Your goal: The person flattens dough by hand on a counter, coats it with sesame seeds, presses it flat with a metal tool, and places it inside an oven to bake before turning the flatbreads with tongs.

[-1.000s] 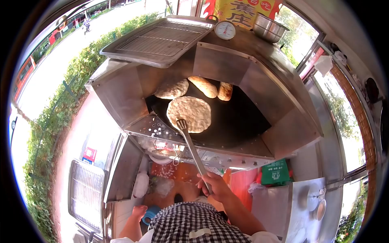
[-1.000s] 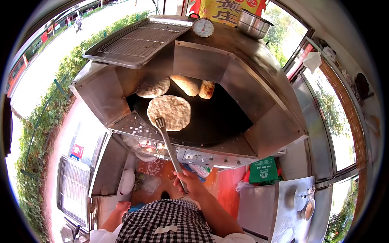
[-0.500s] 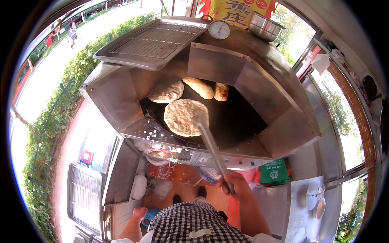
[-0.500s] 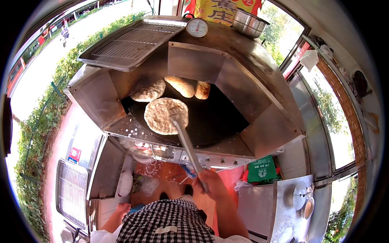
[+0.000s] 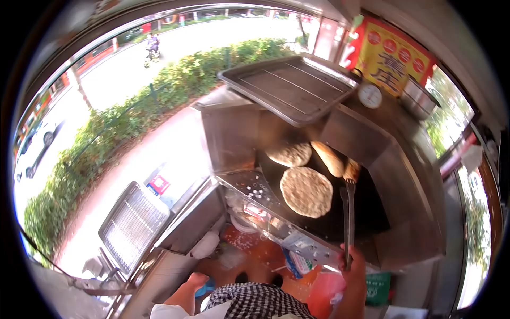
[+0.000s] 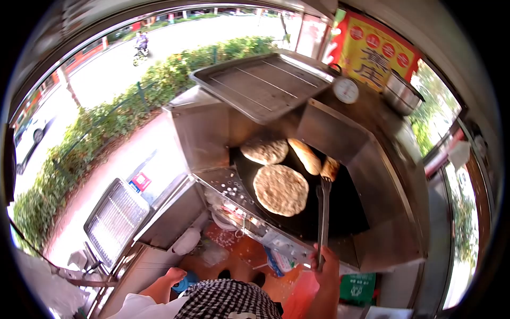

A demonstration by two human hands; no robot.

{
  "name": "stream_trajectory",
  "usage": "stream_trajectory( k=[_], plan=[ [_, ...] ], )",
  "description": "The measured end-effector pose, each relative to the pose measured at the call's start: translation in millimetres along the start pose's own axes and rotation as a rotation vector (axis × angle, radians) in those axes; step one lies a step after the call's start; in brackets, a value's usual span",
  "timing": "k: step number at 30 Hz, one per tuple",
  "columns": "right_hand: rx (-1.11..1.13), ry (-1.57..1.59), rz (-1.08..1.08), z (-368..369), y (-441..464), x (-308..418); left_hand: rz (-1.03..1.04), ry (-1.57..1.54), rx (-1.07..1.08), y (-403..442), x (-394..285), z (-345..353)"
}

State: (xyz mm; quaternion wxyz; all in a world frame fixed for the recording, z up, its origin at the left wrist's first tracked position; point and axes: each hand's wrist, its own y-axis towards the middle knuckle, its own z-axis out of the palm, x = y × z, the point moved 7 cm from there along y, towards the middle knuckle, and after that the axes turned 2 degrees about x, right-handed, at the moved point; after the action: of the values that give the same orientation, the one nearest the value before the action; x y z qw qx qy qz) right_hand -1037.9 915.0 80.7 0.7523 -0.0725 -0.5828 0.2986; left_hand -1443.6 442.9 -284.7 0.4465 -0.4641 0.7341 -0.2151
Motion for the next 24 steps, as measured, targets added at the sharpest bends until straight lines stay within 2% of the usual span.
stream_trajectory(
  k=[3,6,9,12,15,18,21,24],
  plan=[
    [0.014,-0.025,0.016,5,5,8,0.047,0.018,-0.083,-13,-1,4],
    [-0.002,-0.032,0.05,-2,17,7,-0.07,0.023,0.047,-28,0,18],
    [-0.009,-0.051,0.053,-9,26,6,0.122,0.063,0.031,-37,-12,26],
    [0.003,-0.061,0.042,-10,29,11,0.008,0.111,0.066,-35,-9,37],
    [0.004,-0.071,0.06,-11,29,16,0.139,0.237,-0.032,-35,-16,41],
    [0.003,-0.051,0.066,-17,31,18,0.218,0.524,0.035,-28,-22,53],
    [-0.002,-0.007,0.106,-29,35,15,0.228,0.385,0.025,-33,-26,53],
    [0.009,-0.056,0.112,2,11,31,0.347,0.445,-0.01,-19,-19,68]
  ],
)
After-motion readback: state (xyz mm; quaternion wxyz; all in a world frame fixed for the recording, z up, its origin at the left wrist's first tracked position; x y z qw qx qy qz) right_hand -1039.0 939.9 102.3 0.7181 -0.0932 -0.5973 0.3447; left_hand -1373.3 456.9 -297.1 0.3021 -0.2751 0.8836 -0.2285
